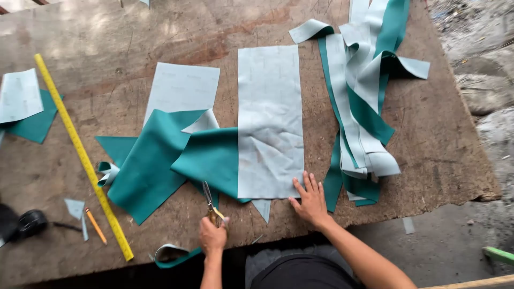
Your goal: Cutting strips of fabric on a table and then stripping old upholstery from a sofa using scissors.
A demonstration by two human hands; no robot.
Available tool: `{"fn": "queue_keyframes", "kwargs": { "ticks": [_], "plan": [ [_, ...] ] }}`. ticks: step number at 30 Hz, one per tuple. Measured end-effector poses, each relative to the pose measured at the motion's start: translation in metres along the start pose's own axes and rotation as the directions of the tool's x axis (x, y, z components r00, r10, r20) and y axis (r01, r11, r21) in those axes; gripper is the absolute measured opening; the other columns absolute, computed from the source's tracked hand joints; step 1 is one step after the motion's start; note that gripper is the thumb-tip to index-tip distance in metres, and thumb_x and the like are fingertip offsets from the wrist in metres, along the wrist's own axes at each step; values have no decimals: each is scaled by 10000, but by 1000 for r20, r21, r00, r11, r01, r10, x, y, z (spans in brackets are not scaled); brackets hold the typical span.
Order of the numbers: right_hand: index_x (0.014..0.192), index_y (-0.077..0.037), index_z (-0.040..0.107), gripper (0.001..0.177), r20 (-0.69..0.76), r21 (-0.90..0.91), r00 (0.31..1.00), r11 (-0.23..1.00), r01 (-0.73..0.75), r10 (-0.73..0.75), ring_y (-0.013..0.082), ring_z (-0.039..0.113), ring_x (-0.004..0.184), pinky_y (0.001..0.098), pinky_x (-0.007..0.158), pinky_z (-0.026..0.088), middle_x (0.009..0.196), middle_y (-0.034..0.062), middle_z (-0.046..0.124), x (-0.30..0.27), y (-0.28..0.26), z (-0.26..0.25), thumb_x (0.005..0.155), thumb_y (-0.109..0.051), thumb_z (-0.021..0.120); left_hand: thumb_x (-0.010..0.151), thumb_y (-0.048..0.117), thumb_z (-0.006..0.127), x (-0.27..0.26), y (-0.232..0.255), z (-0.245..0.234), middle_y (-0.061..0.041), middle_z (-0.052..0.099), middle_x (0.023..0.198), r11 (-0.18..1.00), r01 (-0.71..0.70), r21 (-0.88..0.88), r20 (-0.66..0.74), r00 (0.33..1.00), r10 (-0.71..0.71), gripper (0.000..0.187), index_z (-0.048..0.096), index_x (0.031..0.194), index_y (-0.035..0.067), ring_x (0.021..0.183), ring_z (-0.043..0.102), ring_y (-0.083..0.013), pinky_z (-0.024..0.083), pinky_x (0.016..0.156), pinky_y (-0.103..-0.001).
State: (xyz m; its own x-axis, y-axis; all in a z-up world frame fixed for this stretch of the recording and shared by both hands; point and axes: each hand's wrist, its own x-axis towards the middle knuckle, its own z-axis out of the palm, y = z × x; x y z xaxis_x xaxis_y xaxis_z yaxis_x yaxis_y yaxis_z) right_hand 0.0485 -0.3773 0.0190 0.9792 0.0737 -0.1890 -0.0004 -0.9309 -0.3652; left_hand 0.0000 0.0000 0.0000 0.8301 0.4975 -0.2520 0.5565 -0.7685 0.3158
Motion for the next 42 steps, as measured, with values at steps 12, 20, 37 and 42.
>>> {"fn": "queue_keyframes", "kwargs": {
  "ticks": [12,20,37,42],
  "plan": [
    [1481,-203,454,961,-113,284,939,916,-284,326,348,621,1082,444,865,557,1228,68,443,46,0,25,679,-411,941,737,453,947,-116,85,47,-68,793,939,911,101,-399,776,567,277,538,785,1188,207,873,783,-191,597,787,-334],
    [1521,-219,436,1038,243,615,833,585,-529,498,369,716,1163,509,942,583,1171,160,749,58,31,3,647,-232,994,785,200,834,-119,104,73,-195,779,952,725,439,-530,846,322,424,647,608,1299,-119,741,787,-198,611,609,-279],
    [1282,-145,782,670,344,926,864,22,-377,368,110,687,847,273,774,622,980,89,763,-1,19,-5,652,10,945,763,378,747,-129,178,-16,-59,814,967,926,194,-324,895,381,234,589,644,1232,37,847,789,-204,573,877,-395],
    [1367,-166,741,762,171,961,904,137,-241,392,86,647,970,293,872,600,1085,86,732,-17,5,-9,660,-20,983,784,375,680,-131,185,-11,-49,797,834,949,122,-292,879,425,216,454,665,1132,83,877,783,-255,574,873,-406]
  ]
}}
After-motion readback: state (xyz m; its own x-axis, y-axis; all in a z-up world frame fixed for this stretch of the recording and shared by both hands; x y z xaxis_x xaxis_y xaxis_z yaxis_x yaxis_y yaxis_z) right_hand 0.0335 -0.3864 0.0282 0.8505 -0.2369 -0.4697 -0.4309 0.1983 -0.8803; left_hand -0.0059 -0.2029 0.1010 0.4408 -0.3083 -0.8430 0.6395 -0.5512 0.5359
